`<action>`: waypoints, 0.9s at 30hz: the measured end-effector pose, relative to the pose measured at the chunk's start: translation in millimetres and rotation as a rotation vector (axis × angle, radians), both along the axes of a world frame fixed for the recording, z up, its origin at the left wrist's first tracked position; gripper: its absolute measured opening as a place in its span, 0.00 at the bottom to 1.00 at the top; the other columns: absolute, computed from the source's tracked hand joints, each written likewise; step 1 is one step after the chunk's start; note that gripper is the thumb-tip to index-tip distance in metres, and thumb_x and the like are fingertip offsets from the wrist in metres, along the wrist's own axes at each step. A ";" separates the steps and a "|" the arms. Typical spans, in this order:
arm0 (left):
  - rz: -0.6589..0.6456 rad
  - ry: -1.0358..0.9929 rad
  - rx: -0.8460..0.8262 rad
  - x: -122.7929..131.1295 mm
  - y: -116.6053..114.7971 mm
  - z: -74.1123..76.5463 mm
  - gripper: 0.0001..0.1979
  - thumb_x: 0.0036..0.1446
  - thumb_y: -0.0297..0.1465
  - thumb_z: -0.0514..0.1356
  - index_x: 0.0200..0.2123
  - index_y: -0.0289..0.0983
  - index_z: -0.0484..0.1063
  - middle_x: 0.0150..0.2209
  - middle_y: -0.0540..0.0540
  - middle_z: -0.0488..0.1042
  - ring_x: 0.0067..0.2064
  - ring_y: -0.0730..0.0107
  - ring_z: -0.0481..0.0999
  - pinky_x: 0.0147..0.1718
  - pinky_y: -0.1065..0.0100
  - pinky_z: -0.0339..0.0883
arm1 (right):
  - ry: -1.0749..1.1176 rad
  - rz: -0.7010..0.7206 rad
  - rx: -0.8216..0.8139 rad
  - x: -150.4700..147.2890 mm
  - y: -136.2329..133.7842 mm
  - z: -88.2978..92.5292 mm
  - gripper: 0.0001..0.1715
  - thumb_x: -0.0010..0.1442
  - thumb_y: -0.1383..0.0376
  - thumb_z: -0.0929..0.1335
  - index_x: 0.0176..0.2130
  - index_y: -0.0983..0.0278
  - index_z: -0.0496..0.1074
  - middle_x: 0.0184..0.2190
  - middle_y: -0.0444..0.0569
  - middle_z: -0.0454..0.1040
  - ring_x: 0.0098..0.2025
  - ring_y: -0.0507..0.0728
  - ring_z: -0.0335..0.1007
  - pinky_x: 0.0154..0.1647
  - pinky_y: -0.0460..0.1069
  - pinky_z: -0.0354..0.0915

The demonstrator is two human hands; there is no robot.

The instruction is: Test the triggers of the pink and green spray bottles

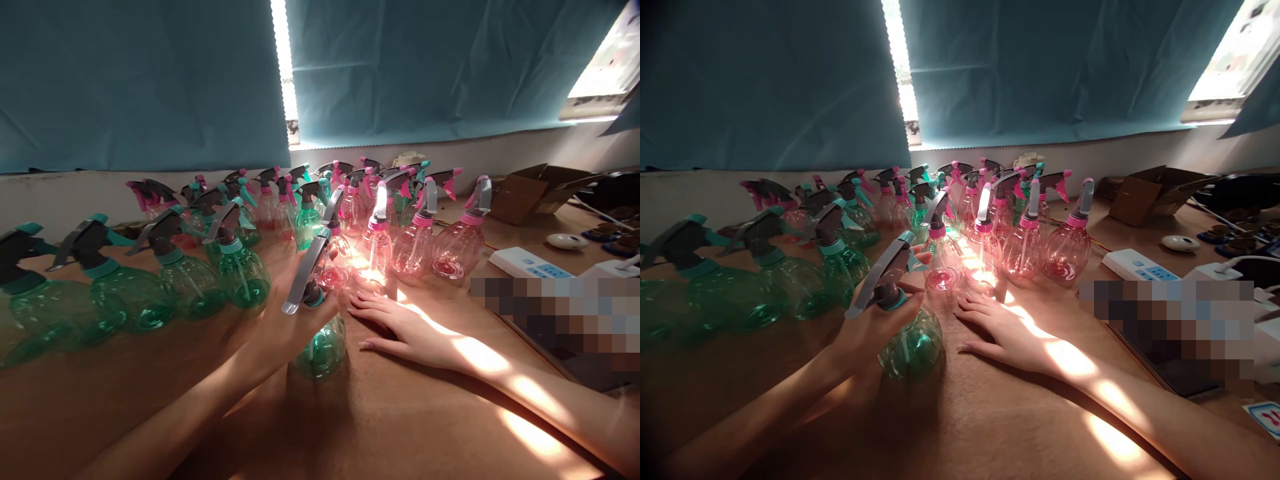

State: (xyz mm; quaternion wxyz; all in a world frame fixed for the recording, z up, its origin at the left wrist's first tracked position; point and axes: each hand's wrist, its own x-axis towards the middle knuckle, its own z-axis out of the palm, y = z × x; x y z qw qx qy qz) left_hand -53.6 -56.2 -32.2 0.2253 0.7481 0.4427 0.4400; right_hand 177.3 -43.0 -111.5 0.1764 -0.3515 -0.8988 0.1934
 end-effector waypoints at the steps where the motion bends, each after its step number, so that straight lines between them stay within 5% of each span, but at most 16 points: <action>1: 0.000 -0.004 -0.003 0.0 0.0 -0.6 0.16 0.58 0.30 0.59 0.50 0.41 0.68 0.33 0.50 0.72 0.31 0.69 0.72 0.31 0.67 0.67 | 0.002 -0.003 -0.001 -0.1 -0.1 0.0 0.36 0.66 0.47 0.65 0.65 0.62 0.64 0.67 0.57 0.59 0.70 0.66 0.50 0.69 0.64 0.50; 11: 0.014 -0.019 0.000 0.3 -0.6 -1.9 0.22 0.54 0.27 0.58 0.54 0.44 0.67 0.30 0.52 0.69 0.26 0.72 0.65 0.29 0.68 0.63 | -0.033 -0.010 -0.001 -0.8 -1.4 1.2 0.37 0.66 0.46 0.64 0.66 0.63 0.62 0.68 0.56 0.58 0.70 0.66 0.49 0.69 0.64 0.50; 20: 0.005 -0.011 -0.021 -0.5 -0.6 1.1 0.12 0.54 0.27 0.58 0.43 0.42 0.67 0.29 0.52 0.69 0.26 0.71 0.67 0.26 0.67 0.62 | -0.020 -0.010 0.007 -0.5 -1.3 -0.7 0.37 0.66 0.46 0.64 0.66 0.62 0.62 0.68 0.55 0.57 0.71 0.65 0.48 0.69 0.64 0.49; 27: -0.033 -0.027 0.039 1.8 -2.9 12.0 0.11 0.50 0.24 0.57 0.38 0.42 0.68 0.37 0.49 0.72 0.32 0.69 0.69 0.33 0.65 0.65 | -0.028 -0.009 0.008 -0.9 -1.6 -0.2 0.37 0.67 0.46 0.63 0.66 0.64 0.62 0.68 0.56 0.57 0.71 0.65 0.48 0.69 0.64 0.49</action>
